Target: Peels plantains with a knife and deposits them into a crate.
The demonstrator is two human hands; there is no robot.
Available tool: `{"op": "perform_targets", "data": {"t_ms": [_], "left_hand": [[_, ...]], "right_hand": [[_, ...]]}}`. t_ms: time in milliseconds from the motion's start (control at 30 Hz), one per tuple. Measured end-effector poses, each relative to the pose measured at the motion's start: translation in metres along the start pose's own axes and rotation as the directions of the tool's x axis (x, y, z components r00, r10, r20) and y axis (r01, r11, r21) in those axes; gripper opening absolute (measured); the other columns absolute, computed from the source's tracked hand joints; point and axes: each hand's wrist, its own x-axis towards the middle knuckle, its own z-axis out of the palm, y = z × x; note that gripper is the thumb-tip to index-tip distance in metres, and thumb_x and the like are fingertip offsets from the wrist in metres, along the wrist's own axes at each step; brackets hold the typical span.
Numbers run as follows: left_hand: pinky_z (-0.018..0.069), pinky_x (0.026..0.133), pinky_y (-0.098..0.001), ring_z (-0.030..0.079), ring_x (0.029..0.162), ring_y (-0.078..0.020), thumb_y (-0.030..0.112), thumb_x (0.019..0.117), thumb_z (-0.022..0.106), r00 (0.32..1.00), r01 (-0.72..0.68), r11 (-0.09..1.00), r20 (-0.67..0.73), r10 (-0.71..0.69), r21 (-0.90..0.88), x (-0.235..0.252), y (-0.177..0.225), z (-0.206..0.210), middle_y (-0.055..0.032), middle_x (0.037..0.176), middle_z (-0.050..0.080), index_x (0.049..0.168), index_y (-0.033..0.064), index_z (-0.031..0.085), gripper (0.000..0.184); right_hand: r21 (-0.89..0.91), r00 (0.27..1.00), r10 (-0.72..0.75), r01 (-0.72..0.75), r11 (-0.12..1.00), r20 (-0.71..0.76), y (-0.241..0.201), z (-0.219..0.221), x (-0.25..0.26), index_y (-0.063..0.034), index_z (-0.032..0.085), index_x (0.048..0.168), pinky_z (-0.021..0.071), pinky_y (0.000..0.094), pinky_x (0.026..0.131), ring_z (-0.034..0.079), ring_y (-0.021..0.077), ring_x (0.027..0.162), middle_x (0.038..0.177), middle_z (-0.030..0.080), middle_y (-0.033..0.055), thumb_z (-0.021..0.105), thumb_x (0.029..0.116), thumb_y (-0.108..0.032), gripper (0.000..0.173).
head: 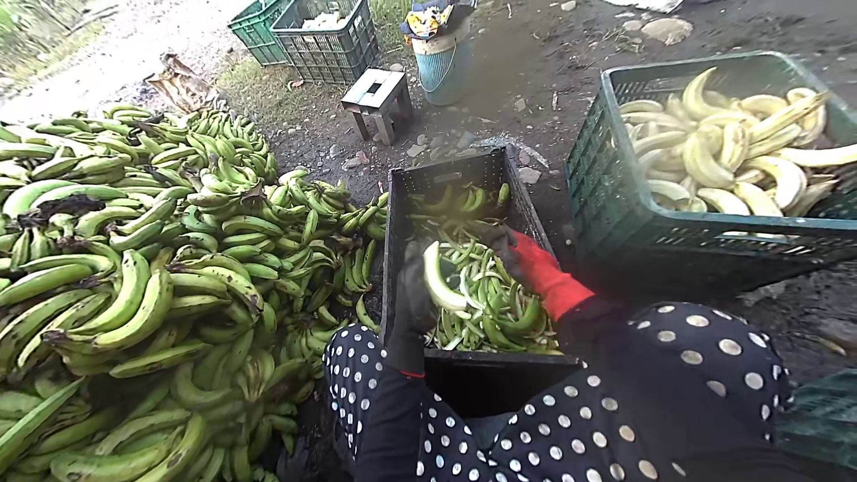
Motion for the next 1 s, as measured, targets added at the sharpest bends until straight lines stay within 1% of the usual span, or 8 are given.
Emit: {"op": "perform_targets", "data": {"t_ms": [167, 300, 500, 567, 667, 767, 867, 1000], "left_hand": [[0.0593, 0.084, -0.0375, 0.068, 0.095, -0.0179, 0.033, 0.1094, 0.028, 0.994, -0.111, 0.986, 0.039, 0.106, 0.127, 0.014, 0.002, -0.028, -0.0118, 0.108, 0.068, 0.133, 0.0039, 0.054, 0.045], [0.0551, 0.093, -0.0417, 0.065, 0.105, -0.0181, 0.036, 0.1083, 0.031, 0.991, -0.133, 0.878, 0.062, 0.118, 0.459, 0.012, 0.003, -0.025, -0.0116, 0.119, 0.066, 0.137, 0.0087, 0.057, 0.048], [0.0561, 0.094, -0.0388, 0.065, 0.108, -0.0151, 0.040, 0.1092, 0.028, 0.982, -0.176, 0.824, 0.037, 0.186, 0.538, 0.004, -0.006, -0.020, -0.0079, 0.122, 0.066, 0.138, 0.0128, 0.058, 0.049], [0.0493, 0.104, -0.0467, 0.062, 0.119, -0.0217, 0.039, 0.1101, 0.025, 0.995, -0.085, 0.639, 0.027, 0.100, 0.765, 0.002, 0.004, -0.026, -0.0121, 0.130, 0.065, 0.141, 0.0108, 0.057, 0.052], [0.0481, 0.092, -0.0661, 0.065, 0.110, -0.0409, 0.055, 0.1090, 0.020, 0.972, 0.050, 0.149, -0.014, -0.234, 0.988, 0.006, 0.014, -0.022, -0.0233, 0.114, 0.068, 0.125, 0.0055, 0.064, 0.068], [0.0479, 0.090, -0.0662, 0.065, 0.108, -0.0427, 0.052, 0.1096, 0.025, 0.859, -0.097, -0.084, 0.041, -0.510, 0.992, 0.014, 0.004, -0.008, -0.0241, 0.110, 0.068, 0.116, 0.0028, 0.066, 0.064], [0.0496, 0.087, -0.0652, 0.066, 0.103, -0.0410, 0.052, 0.1094, 0.027, 0.818, -0.228, -0.002, 0.191, -0.542, 0.974, 0.027, 0.000, 0.027, -0.0221, 0.104, 0.068, 0.113, 0.0051, 0.067, 0.061], [0.0514, 0.104, -0.0423, 0.063, 0.119, -0.0185, 0.037, 0.1107, 0.036, 0.860, -0.379, 0.641, 0.509, -0.022, 0.667, 0.055, 0.027, 0.107, -0.0140, 0.132, 0.063, 0.143, 0.0043, 0.053, 0.049]], "right_hand": [[-0.232, 0.898, -0.398, 0.434, 0.871, 0.188, -0.014, -0.014, -0.021, -0.0218, 0.070, 0.126, 0.0432, 0.0639, 0.096, 0.059, 0.0374, 0.119, 0.122, 0.067, 0.0151, 0.053, 0.0962, -0.058, 0.050], [-0.215, 0.971, -0.191, 0.219, 0.952, 0.144, -0.022, 0.009, -0.017, -0.0192, 0.069, 0.129, 0.0431, 0.0666, 0.097, 0.058, 0.0425, 0.122, 0.126, 0.064, 0.0209, 0.065, 0.0967, -0.041, 0.039], [0.355, 0.984, 0.032, 0.032, 0.934, -0.173, 0.008, -0.003, -0.003, -0.0065, 0.058, 0.139, 0.0473, 0.0613, 0.099, 0.063, 0.0369, 0.116, 0.126, 0.065, 0.0233, 0.048, 0.1086, -0.026, 0.038], [0.452, 0.968, 0.000, 0.117, 0.884, -0.252, 0.007, -0.025, -0.011, -0.0049, 0.057, 0.138, 0.0533, 0.0465, 0.091, 0.065, 0.0228, 0.102, 0.117, 0.067, 0.0164, 0.045, 0.1087, -0.024, 0.037], [0.543, 0.881, -0.144, 0.398, 0.740, -0.450, 0.020, -0.057, -0.031, -0.0076, 0.054, 0.134, 0.0543, 0.0249, 0.066, 0.061, 0.0044, 0.074, 0.104, 0.066, 0.0005, 0.039, 0.1089, -0.034, 0.040], [0.551, 0.802, -0.097, 0.487, 0.678, -0.589, 0.032, -0.101, -0.057, -0.0122, 0.044, 0.140, 0.0526, 0.0261, 0.057, 0.061, 0.0063, 0.066, 0.115, 0.068, 0.0000, 0.031, 0.1103, -0.042, 0.044], [0.604, 0.718, 0.098, 0.494, 0.626, -0.689, 0.044, -0.129, -0.079, -0.0174, 0.036, 0.146, 0.0556, 0.0309, 0.052, 0.063, 0.0122, 0.062, 0.110, 0.069, 0.0001, 0.027, 0.1123, -0.046, 0.045], [0.564, 0.565, 0.192, 0.613, 0.553, -0.803, 0.067, -0.145, -0.094, -0.0204, 0.024, 0.154, 0.0595, 0.0353, 0.051, 0.065, 0.0171, 0.059, 0.102, 0.071, 0.0013, 0.025, 0.1128, -0.044, 0.048]]}}
